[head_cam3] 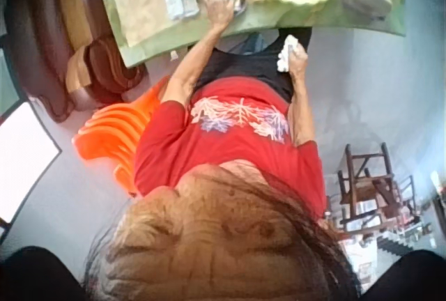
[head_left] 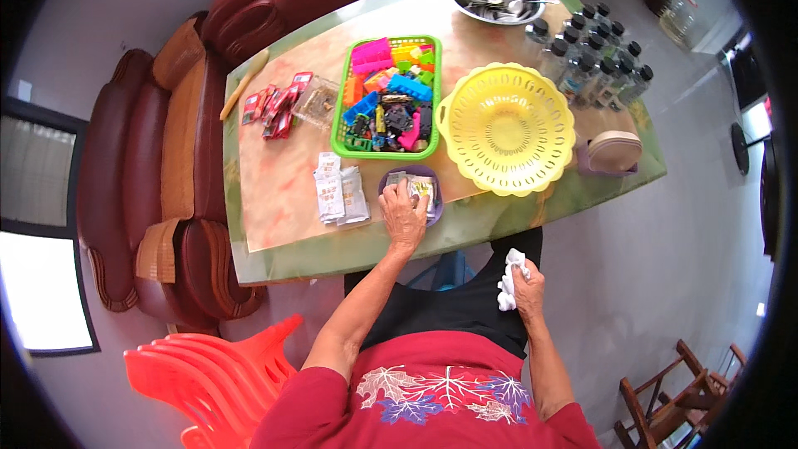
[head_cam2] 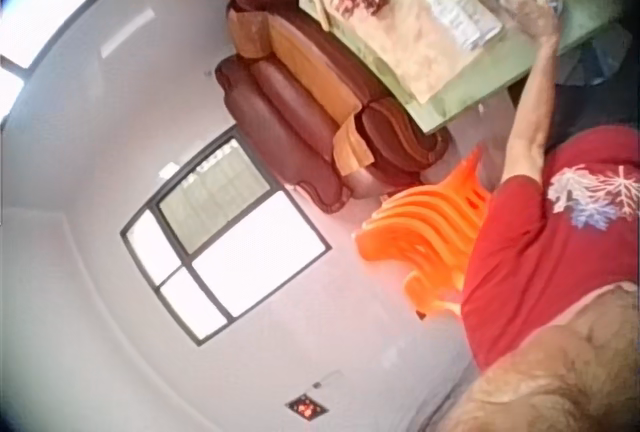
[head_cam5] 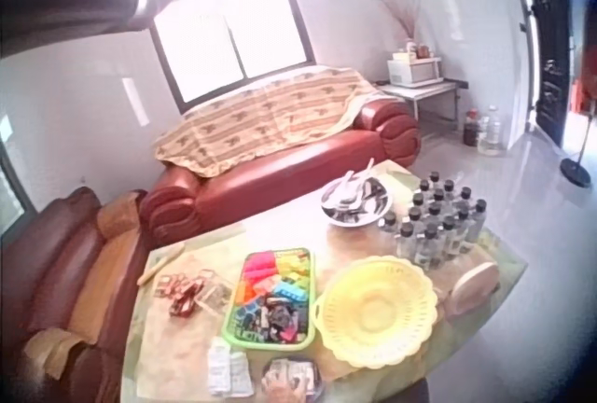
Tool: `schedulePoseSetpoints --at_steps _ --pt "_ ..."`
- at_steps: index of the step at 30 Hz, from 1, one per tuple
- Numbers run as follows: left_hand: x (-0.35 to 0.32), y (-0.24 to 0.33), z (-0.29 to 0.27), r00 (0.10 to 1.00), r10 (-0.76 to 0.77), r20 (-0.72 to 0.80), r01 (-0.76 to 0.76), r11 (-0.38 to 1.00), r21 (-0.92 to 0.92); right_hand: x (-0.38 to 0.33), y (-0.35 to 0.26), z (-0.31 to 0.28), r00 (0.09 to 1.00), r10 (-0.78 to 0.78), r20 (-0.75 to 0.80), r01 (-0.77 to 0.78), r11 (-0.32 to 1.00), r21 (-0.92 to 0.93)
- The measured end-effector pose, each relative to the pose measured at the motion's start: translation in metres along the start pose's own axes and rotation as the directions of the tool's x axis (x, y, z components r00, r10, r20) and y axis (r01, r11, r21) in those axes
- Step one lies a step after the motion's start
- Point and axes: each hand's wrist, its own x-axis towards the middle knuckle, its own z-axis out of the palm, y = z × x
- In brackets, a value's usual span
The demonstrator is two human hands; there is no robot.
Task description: The person wipes small white packets with a white cloth, handling them one at a time. The person picks up each packet from a table, wipes it thoroughly, and places it into a purple bowl. The table also contains a green basket with colorful items and a yellow colander.
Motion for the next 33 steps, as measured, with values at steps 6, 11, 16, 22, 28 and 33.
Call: schedulePoseSetpoints --at_steps 6,11,16,22,28,33 --pt "0.014 -0.048 -0.024 0.936 -0.143 -0.322 0.186 0.977 0.106 0.008 0.014 -0.001 0.999 -0.042 -0.012 0.041 0.995 -0.093" --pt "0.032 -0.124 -0.05 0.862 -0.432 -0.267 0.481 0.863 0.157 0.018 0.025 -0.004 0.997 -0.073 0.01 0.074 0.981 -0.177" --pt "0.038 -0.164 -0.062 0.93 -0.365 0.034 0.357 0.923 0.143 0.019 0.025 -0.002 0.997 -0.074 -0.002 0.072 0.976 -0.206" --pt "0.04 -0.172 -0.062 0.956 -0.258 -0.141 0.275 0.955 0.113 0.015 0.001 0.004 1.0 0.008 0.012 -0.006 0.988 -0.156" --pt "0.033 -0.216 -0.089 0.859 -0.458 -0.227 0.388 0.874 -0.294 0.013 0.002 0.009 0.997 -0.059 0.042 0.066 0.976 -0.208" --pt "-0.009 -0.139 -0.12 0.774 -0.471 0.423 0.408 -0.139 -0.902 0.015 0.002 0.01 1.0 -0.017 -0.002 0.017 0.989 -0.144"
